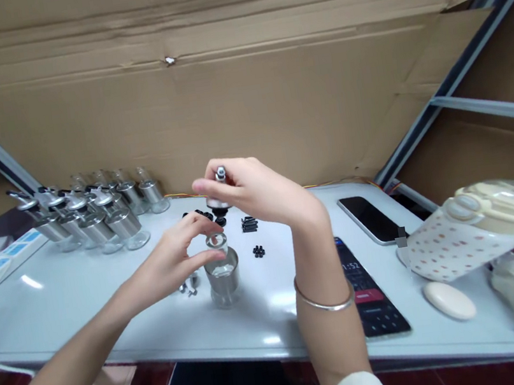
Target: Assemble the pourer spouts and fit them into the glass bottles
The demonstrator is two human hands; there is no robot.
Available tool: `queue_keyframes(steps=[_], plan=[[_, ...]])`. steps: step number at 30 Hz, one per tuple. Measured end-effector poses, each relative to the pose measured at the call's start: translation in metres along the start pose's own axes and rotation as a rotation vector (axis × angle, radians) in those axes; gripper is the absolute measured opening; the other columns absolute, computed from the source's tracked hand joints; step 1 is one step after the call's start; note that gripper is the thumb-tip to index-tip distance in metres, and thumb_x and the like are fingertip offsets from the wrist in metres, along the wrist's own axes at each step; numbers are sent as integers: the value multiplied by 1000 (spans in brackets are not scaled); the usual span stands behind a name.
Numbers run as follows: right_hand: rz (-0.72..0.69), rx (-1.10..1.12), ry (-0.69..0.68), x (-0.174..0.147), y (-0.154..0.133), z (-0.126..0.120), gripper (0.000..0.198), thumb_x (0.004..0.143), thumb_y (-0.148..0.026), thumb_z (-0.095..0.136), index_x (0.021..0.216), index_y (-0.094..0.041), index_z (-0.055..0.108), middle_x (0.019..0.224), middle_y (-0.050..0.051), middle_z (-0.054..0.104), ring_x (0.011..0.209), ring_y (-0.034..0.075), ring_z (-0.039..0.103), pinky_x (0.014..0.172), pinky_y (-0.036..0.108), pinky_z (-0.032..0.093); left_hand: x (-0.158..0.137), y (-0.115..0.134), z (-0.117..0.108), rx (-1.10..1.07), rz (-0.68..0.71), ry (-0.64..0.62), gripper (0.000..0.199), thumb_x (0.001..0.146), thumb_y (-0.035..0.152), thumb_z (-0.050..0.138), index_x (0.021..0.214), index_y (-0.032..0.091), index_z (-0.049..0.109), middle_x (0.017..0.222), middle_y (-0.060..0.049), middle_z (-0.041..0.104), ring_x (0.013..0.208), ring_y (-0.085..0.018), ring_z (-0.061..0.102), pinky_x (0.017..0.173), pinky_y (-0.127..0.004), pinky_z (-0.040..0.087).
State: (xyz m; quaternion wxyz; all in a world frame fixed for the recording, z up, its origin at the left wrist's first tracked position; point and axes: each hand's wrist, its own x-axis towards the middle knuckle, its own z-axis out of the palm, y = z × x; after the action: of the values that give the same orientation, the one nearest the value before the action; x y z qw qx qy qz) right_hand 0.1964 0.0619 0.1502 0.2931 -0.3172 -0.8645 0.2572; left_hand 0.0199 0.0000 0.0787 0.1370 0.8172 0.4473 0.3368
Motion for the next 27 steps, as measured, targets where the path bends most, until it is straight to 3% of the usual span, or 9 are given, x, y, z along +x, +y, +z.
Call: queue_keyframes(steps=[4, 9, 12, 14, 16, 19, 27], plan=[[9, 13, -201, -5, -2, -5, 17, 86, -37, 56, 83, -20, 61, 68, -2, 60, 60, 12, 53, 54, 24, 35, 3, -6, 0, -65, -36, -29, 20, 79, 34, 64, 93, 21, 58, 98, -4, 57, 89, -20, 58, 78, -33, 49], [-25, 29, -329, -5, -4, -7, 18, 85, -33, 56, 93, -19, 64, 82, 2, 66, 70, 14, 58, 59, 24, 39, 11, -22, 7, -496, -160, -155, 35, 77, 30, 66, 106, 20, 49, 110, -8, 58, 105, -22, 56, 88, -37, 44], [4, -39, -320, -3, -1, -5, 18, 83, -32, 58, 91, -18, 65, 82, 2, 67, 69, 14, 59, 58, 25, 39, 15, -31, 15, -758, -197, -287, 40, 80, 26, 60, 115, 20, 42, 100, -8, 64, 99, -20, 59, 80, -34, 46], [23, -70, -295, -1, 1, -3, 16, 81, -31, 59, 87, -18, 66, 79, 2, 67, 67, 13, 58, 57, 25, 38, 17, -34, 18, -841, -201, -360, 31, 80, 26, 59, 108, 18, 47, 90, -7, 65, 91, -19, 60, 77, -32, 45], [29, -67, -297, 0, 1, -2, 15, 80, -30, 61, 85, -17, 65, 75, 1, 66, 65, 13, 57, 56, 24, 38, 19, -35, 19, -860, -197, -397, 18, 79, 27, 60, 89, 15, 54, 82, -5, 64, 82, -17, 59, 76, -32, 45], [32, -71, -302, 1, -1, 0, 12, 79, -27, 62, 83, -17, 65, 71, 0, 65, 62, 11, 56, 54, 23, 37, 21, -35, 19, -880, -191, -434, 19, 75, 30, 63, 71, 14, 55, 75, -4, 60, 75, -15, 57, 74, -30, 44], [40, -142, -283, 3, -10, 5, 9, 78, -25, 64, 76, -17, 67, 62, -2, 64, 55, 10, 56, 49, 22, 36, 19, -41, 25, -936, -164, -447, 18, 78, 30, 61, 74, 14, 56, 74, -2, 58, 73, -13, 54, 71, -26, 42]])
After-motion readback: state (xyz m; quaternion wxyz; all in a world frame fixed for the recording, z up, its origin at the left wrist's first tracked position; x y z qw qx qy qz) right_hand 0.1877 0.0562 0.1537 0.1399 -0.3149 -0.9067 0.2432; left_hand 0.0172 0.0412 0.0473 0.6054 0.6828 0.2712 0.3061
